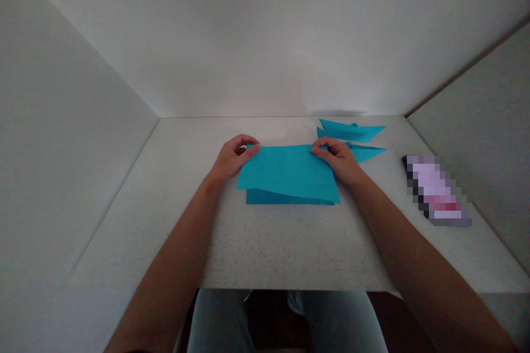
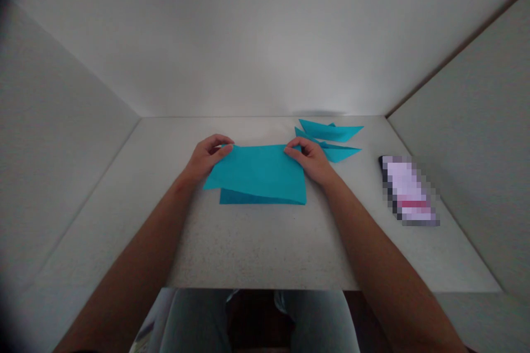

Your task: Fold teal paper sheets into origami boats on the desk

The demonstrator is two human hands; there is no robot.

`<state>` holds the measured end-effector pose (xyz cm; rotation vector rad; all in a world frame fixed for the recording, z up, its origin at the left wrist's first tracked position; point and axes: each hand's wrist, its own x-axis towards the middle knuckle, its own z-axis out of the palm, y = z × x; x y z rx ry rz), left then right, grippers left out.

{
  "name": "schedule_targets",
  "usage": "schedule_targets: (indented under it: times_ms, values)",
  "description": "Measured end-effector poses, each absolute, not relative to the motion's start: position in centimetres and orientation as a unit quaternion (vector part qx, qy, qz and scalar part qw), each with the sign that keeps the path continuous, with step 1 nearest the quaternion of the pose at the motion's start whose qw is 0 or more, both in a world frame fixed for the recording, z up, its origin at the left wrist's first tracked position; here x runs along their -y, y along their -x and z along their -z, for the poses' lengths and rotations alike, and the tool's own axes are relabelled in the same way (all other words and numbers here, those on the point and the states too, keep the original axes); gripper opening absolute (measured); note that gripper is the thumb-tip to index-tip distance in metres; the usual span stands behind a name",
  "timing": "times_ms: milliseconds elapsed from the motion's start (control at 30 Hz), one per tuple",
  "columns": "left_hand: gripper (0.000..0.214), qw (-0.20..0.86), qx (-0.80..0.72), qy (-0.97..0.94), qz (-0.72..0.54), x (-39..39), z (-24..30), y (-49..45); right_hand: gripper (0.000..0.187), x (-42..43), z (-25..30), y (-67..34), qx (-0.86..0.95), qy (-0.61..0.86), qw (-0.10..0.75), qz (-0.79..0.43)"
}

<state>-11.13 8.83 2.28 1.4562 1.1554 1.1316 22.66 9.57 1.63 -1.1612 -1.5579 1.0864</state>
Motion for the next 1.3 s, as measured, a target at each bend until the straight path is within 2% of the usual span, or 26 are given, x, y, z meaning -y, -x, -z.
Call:
schedule_targets:
  times_ms: [100, 267, 433, 567, 733, 967, 1133, 1300]
  values:
    - [0.052, 0.447, -0.477, -0.6, -0.461, -8.7, -2.1, 10.8, 0.041, -9.2, -2.1, -22.5, 0.637, 0.452, 0.451, -0.432]
    - [0.045, 0.434, -0.483, -0.58, -0.492, -9.5, -1.5, 11.1, 0.042, -9.2, -2.4, -22.7, 0.63, 0.451, 0.473, -0.419]
    - [0.055, 0.443, -0.461, -0.589, -0.494, -9.4, -1.7, 10.8, 0.05, -9.1, -2.6, -22.7, 0.64, 0.439, 0.48, -0.409]
    - [0.046, 0.437, -0.481, -0.614, -0.448, -9.0, -2.1, 10.5, 0.047, -9.1, -2.6, -22.7, 0.652, 0.441, 0.464, -0.406]
    - [0.038, 0.376, -0.506, -0.618, -0.469, -8.7, -2.3, 10.3, 0.049, -9.3, -2.6, -22.9, 0.65, 0.446, 0.468, -0.399]
    - [0.034, 0.406, -0.48, -0.638, -0.445, -8.2, -2.5, 9.3, 0.042, -9.1, -2.7, -22.8, 0.673, 0.443, 0.377, -0.457]
    - [0.035, 0.356, -0.518, -0.612, -0.48, -8.6, -2.2, 10.1, 0.047, -9.1, -2.5, -22.9, 0.672, 0.442, 0.377, -0.459]
    - [0.028, 0.263, -0.549, -0.654, -0.448, -8.8, -2.1, 10.8, 0.043, -9.5, -2.2, -23.1, 0.682, 0.457, 0.407, -0.399]
